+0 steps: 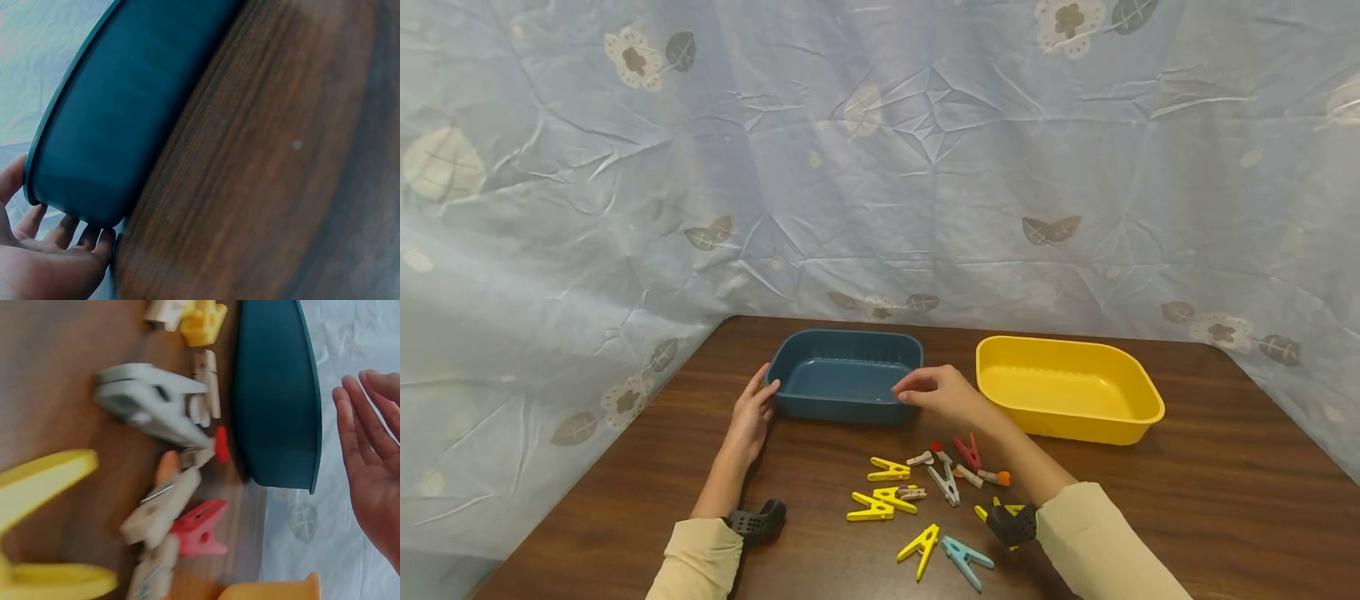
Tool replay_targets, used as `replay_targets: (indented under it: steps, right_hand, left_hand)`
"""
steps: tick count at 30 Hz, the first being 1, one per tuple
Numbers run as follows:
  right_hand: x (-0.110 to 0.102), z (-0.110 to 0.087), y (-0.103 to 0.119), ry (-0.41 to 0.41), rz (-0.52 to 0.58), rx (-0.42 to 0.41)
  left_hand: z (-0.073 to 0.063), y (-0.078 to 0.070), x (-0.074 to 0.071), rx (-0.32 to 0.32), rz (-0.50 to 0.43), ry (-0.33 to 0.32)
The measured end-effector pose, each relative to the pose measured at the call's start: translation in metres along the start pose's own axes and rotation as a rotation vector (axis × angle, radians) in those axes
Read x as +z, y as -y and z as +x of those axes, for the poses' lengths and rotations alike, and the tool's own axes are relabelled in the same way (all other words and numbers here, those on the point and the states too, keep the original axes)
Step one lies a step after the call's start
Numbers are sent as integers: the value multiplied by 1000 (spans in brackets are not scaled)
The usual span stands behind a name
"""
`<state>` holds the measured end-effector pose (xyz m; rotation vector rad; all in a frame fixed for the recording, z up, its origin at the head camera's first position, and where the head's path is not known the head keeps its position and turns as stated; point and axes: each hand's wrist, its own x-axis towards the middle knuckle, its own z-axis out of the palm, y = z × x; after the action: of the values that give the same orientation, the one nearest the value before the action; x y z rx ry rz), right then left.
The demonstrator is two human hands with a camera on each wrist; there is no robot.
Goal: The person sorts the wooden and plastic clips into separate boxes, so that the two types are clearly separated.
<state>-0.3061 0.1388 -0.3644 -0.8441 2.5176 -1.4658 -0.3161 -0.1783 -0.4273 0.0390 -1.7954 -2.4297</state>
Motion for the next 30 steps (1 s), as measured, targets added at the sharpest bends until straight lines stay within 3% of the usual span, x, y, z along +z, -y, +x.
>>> replay_targets:
  steps: [5,14,21,30]
  right_hand:
    - [7,-18,-9,81,28,13]
    - [15,-41,-30,122,-109,27]
    - [17,-45,-36,136,-165,32]
    - [21,-44,-39,118,-264,-34]
  left_hand:
    - [1,-1,-1,5,8,-1]
    - [0,0,1,-12,4,-4]
    - [0,1,1,-18,6,-12]
    - [0,1,1,-15,10,-5]
